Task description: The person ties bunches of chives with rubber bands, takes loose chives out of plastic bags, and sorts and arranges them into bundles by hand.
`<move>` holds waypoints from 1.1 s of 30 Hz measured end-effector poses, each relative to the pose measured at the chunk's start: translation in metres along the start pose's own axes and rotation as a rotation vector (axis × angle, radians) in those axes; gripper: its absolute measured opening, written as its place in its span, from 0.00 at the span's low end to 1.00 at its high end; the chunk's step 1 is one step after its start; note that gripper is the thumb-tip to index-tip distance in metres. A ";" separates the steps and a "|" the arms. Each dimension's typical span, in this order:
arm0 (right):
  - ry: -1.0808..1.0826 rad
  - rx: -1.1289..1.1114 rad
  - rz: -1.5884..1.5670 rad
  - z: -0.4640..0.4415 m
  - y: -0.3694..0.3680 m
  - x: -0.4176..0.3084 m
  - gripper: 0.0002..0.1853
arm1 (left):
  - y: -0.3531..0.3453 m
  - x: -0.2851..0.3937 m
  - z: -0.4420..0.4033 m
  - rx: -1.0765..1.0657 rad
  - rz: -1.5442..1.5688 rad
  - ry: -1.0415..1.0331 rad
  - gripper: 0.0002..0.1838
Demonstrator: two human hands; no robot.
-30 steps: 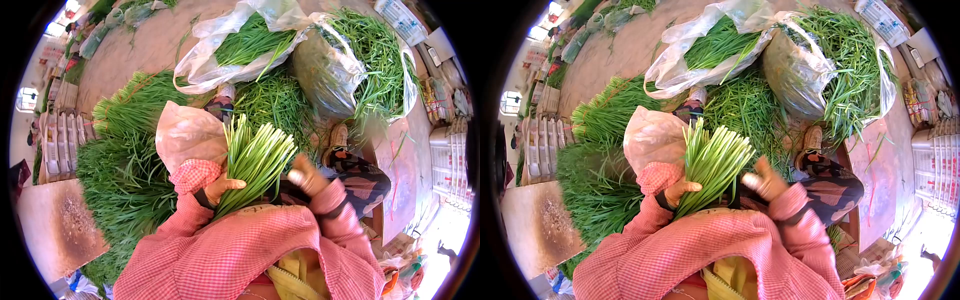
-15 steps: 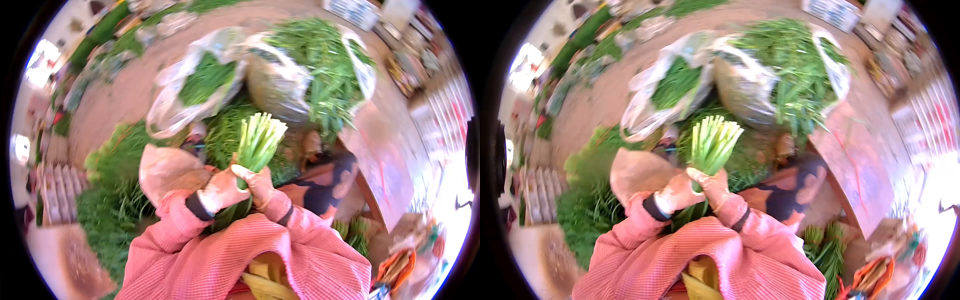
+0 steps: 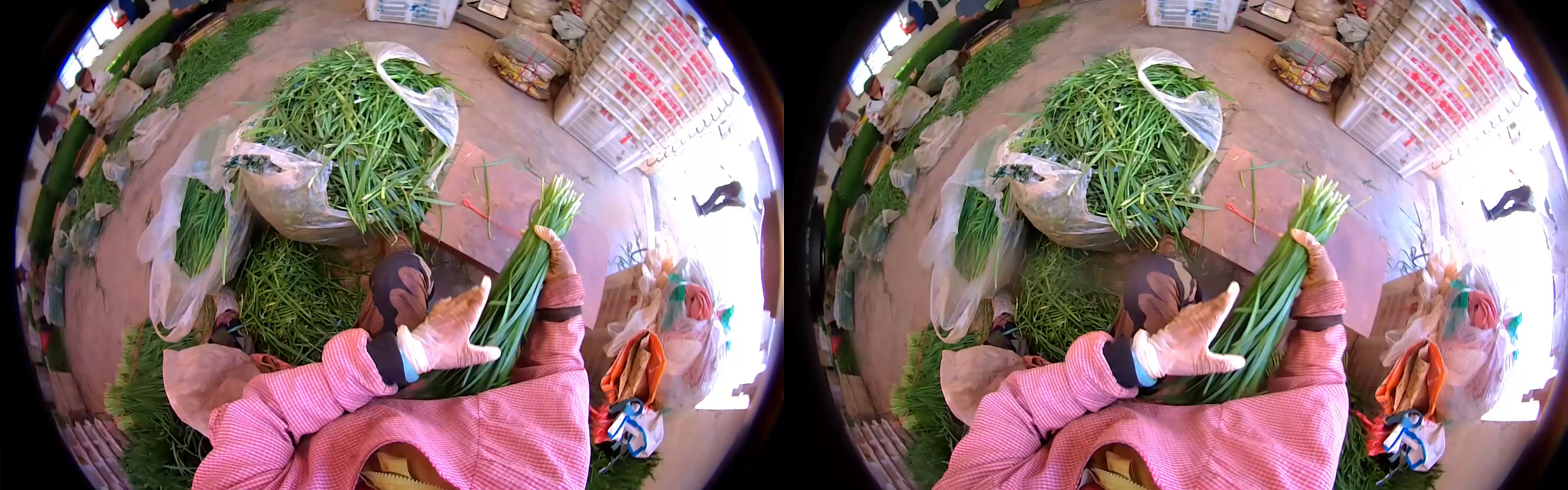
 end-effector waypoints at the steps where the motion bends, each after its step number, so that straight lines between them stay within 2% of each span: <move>1: -0.055 -0.028 0.089 -0.027 0.021 0.004 0.15 | -0.004 -0.007 0.003 -0.048 0.006 0.041 0.55; 3: -0.048 0.264 0.433 -0.050 0.033 0.002 0.21 | 0.003 -0.017 0.008 -0.063 0.083 0.050 0.44; 4: 0.341 0.582 0.835 -0.073 0.068 -0.008 0.27 | 0.008 -0.018 0.011 -0.075 0.240 0.092 0.41; 5: 0.463 0.652 0.954 -0.085 0.055 0.000 0.33 | 0.016 -0.021 0.015 -0.055 0.385 0.141 0.38; 6: 0.523 0.663 1.040 -0.084 0.031 0.005 0.39 | 0.024 -0.021 0.023 0.040 0.419 0.085 0.35; 8: 0.517 0.704 1.199 -0.076 0.007 0.011 0.51 | 0.059 -0.026 0.049 0.249 0.405 0.027 0.32; 9: 0.630 0.897 1.406 -0.087 0.028 0.011 0.49 | 0.082 -0.023 0.065 0.366 0.377 0.005 0.32; 10: 0.632 0.801 1.326 -0.090 0.029 0.010 0.49 | 0.105 -0.030 0.083 0.425 0.350 0.089 0.30; 11: 0.559 0.555 1.091 -0.098 0.024 0.017 0.48 | 0.127 -0.037 0.105 0.491 0.354 0.180 0.27; 12: 0.458 0.298 0.810 -0.111 0.022 0.023 0.48 | 0.147 -0.053 0.134 0.627 0.255 0.172 0.23; 13: 0.425 0.194 0.720 -0.115 0.008 0.019 0.48 | 0.172 -0.061 0.165 0.689 0.204 0.348 0.22; 14: 0.408 0.480 1.119 -0.079 -0.018 -0.007 0.47 | 0.201 -0.063 0.204 0.860 0.230 0.407 0.20; 15: 0.544 0.532 1.144 -0.077 -0.028 -0.018 0.45 | 0.228 -0.067 0.243 0.980 0.034 0.405 0.28; 16: 0.680 0.592 1.173 -0.074 -0.039 -0.029 0.43 | 0.240 -0.090 0.290 1.225 0.322 0.533 0.37; 17: 0.811 0.658 1.206 -0.070 -0.051 -0.038 0.41 | 0.264 -0.100 0.335 1.328 0.013 0.660 0.43; 19: 0.961 0.202 1.241 -0.080 -0.148 -0.057 0.32 | 0.314 -0.107 0.405 1.297 -0.566 1.104 0.53; 20: 0.943 -0.084 1.163 -0.068 -0.208 -0.048 0.29 | 0.325 -0.119 0.439 1.215 -0.677 1.518 0.58; 21: 0.906 -0.364 1.077 -0.041 -0.274 -0.027 0.27 | 0.331 -0.146 0.484 1.332 -0.603 1.592 0.60; 22: 0.781 -0.554 0.945 -0.014 -0.333 0.001 0.27 | 0.330 -0.158 0.513 1.410 -0.464 1.646 0.61; 23: 1.307 -0.666 1.399 0.046 -0.399 0.027 0.31 | 0.328 -0.170 0.532 1.479 -0.277 1.744 0.60; 24: 0.930 -0.836 1.286 0.039 -0.427 0.072 0.37 | 0.324 -0.183 0.549 1.565 -0.057 1.740 0.62; 25: 1.383 -0.991 1.581 0.070 -0.465 0.113 0.43 | 0.324 -0.196 0.563 1.571 -0.036 1.735 0.62; 26: 1.599 -1.018 1.826 0.082 -0.488 0.157 0.49 | 0.313 -0.219 0.580 1.640 0.091 1.766 0.63; 27: 1.713 -0.992 2.122 0.077 -0.498 0.209 0.41 | 0.301 -0.242 0.596 1.708 0.217 1.791 0.64; 28: 1.975 -0.924 2.133 0.056 -0.500 0.263 0.35 | 0.294 -0.259 0.608 1.722 0.201 1.772 0.66; 29: 2.242 -0.841 2.117 0.043 -0.505 0.303 0.30 | 0.292 -0.270 0.602 1.701 0.257 1.653 0.63; 30: 1.920 -1.085 2.378 0.030 -0.515 0.327 0.27 | 0.288 -0.280 0.595 1.679 0.320 1.532 0.61; 31: 1.544 -1.318 2.588 0.022 -0.523 0.350 0.24 | 0.300 -0.256 0.565 1.635 0.387 1.281 0.56; 32: 1.178 -1.412 2.828 0.016 -0.536 0.357 0.22 | 0.303 -0.260 0.558 1.466 0.470 1.273 0.47; 33: 1.325 -1.189 2.666 -0.008 -0.558 0.364 0.17 | 0.301 -0.268 0.551 1.297 0.553 1.259 0.38</move>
Point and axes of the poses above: each hand's wrist, its own z-axis away from the middle knuckle, its own y-axis out of the back of the hand, x = y × z, the point moved 8 cm from there along -z, towards the middle knuckle, and after that the axes turned 8 degrees about z, right-handed, at the moved point
